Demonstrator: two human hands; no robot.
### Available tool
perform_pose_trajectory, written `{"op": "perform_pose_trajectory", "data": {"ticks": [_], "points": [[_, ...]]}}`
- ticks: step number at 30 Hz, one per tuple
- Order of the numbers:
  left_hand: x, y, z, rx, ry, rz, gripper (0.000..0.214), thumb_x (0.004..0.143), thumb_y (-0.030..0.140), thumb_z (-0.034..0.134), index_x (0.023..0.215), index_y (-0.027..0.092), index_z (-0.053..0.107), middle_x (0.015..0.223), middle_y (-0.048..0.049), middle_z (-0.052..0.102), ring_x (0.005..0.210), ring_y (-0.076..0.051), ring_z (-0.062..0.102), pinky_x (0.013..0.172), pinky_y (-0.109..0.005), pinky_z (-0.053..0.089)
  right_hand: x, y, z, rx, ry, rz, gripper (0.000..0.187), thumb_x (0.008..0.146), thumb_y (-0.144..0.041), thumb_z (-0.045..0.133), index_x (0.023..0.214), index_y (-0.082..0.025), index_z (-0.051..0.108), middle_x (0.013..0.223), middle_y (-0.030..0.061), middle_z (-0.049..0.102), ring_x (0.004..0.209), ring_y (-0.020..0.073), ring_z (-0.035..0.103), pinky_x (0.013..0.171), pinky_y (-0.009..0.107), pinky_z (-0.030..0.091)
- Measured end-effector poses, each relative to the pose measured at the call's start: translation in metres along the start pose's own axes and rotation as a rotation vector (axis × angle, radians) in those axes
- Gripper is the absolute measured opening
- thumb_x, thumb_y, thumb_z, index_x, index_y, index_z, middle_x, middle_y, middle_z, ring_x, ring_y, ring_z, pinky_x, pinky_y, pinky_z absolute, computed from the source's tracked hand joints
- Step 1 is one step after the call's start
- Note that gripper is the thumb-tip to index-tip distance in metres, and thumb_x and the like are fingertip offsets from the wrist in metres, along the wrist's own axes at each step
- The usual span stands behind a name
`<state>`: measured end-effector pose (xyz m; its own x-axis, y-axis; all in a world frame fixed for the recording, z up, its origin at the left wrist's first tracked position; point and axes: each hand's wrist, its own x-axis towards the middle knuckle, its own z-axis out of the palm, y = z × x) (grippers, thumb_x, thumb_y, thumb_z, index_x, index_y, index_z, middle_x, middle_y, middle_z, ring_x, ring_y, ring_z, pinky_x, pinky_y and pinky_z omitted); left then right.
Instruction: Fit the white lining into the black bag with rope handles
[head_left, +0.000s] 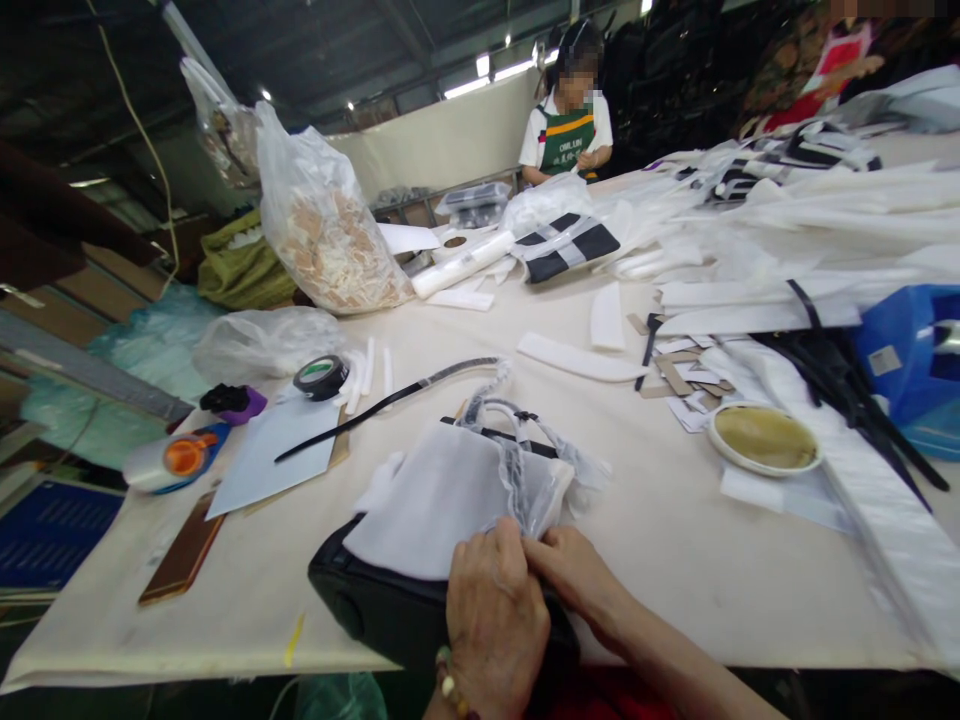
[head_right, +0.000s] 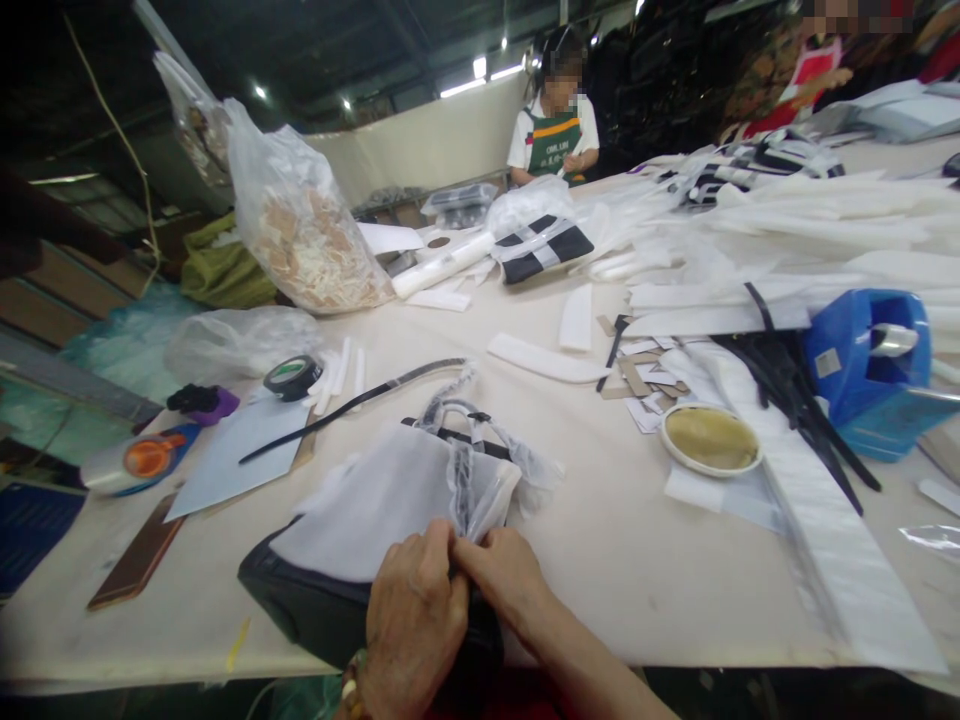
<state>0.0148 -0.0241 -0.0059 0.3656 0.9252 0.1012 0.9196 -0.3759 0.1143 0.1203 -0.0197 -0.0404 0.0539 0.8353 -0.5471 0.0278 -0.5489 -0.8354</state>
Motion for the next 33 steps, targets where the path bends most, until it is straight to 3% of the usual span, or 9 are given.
{"op": "perform_pose_trajectory", "data": {"ticks": [3, 5, 11, 16, 20, 25, 33], "points": [[-0.001, 0.001, -0.002, 0.029, -0.068, -0.027, 0.017, 0.079, 0.006, 0.041, 0.077, 0.019, 0.053, 0.071, -0.0034, 0.057, 0.072, -0.022, 0.053, 0.068, -0.035, 0.036, -0.007, 0.005, -0.013, 0.141, -0.191, -0.004, 0.028, 0.06, -0.045, 0.053, 0.053, -0.019, 0.047, 0.05, -0.0031, 0.044, 0.045, 0.0094, 0.037, 0.047, 0.025, 0.026], [-0.001, 0.002, -0.002, 0.04, -0.095, -0.051, 0.016, 0.08, 0.008, 0.042, 0.076, 0.019, 0.053, 0.072, -0.0039, 0.057, 0.073, -0.023, 0.054, 0.068, -0.036, 0.036, -0.01, 0.009, -0.021, 0.213, -0.25, -0.007, 0.026, 0.058, -0.043, 0.055, 0.058, -0.017, 0.049, 0.054, -0.0038, 0.047, 0.046, 0.0075, 0.038, 0.048, 0.022, 0.027], [0.002, 0.001, -0.002, 0.063, -0.13, -0.06, 0.016, 0.08, 0.01, 0.043, 0.075, 0.019, 0.055, 0.074, -0.004, 0.059, 0.074, -0.023, 0.055, 0.069, -0.036, 0.037, -0.004, 0.017, -0.017, 0.238, -0.149, -0.048, 0.019, 0.052, -0.034, 0.056, 0.052, -0.016, 0.051, 0.046, -0.0045, 0.046, 0.042, 0.0072, 0.038, 0.044, 0.022, 0.024], [0.005, 0.001, -0.006, 0.054, -0.157, -0.091, 0.015, 0.08, 0.012, 0.044, 0.077, 0.019, 0.057, 0.075, -0.0046, 0.061, 0.076, -0.022, 0.057, 0.07, -0.034, 0.038, 0.002, 0.028, -0.01, 0.283, -0.064, -0.13, 0.018, 0.054, -0.032, 0.06, 0.06, -0.02, 0.049, 0.043, -0.0077, 0.044, 0.041, 0.0094, 0.039, 0.043, 0.023, 0.026], [0.007, 0.001, -0.011, 0.03, -0.186, -0.125, 0.016, 0.079, 0.012, 0.045, 0.077, 0.019, 0.059, 0.076, -0.0043, 0.063, 0.077, -0.022, 0.058, 0.069, -0.032, 0.037, 0.002, 0.035, -0.009, 0.323, -0.086, -0.192, 0.02, 0.059, -0.035, 0.064, 0.061, -0.018, 0.054, 0.048, -0.0059, 0.046, 0.046, 0.0087, 0.038, 0.046, 0.023, 0.025], [0.011, -0.001, -0.021, -0.11, -0.244, -0.219, 0.012, 0.079, 0.019, 0.05, 0.074, 0.02, 0.061, 0.076, -0.0035, 0.064, 0.076, -0.02, 0.058, 0.066, -0.029, 0.036, 0.003, 0.042, -0.008, 0.42, -0.171, -0.142, 0.031, 0.061, -0.045, 0.066, 0.069, -0.016, 0.06, 0.053, -0.0045, 0.05, 0.046, 0.0087, 0.04, 0.046, 0.022, 0.025], [0.012, -0.003, -0.025, -0.285, -0.242, -0.276, 0.014, 0.077, 0.017, 0.05, 0.071, 0.019, 0.062, 0.073, -0.0026, 0.064, 0.072, -0.017, 0.058, 0.062, -0.025, 0.036, 0.003, 0.036, -0.012, 0.45, -0.201, -0.183, 0.029, 0.063, -0.042, 0.065, 0.065, -0.014, 0.061, 0.051, -0.0049, 0.048, 0.047, 0.0071, 0.036, 0.048, 0.022, 0.022]]}}
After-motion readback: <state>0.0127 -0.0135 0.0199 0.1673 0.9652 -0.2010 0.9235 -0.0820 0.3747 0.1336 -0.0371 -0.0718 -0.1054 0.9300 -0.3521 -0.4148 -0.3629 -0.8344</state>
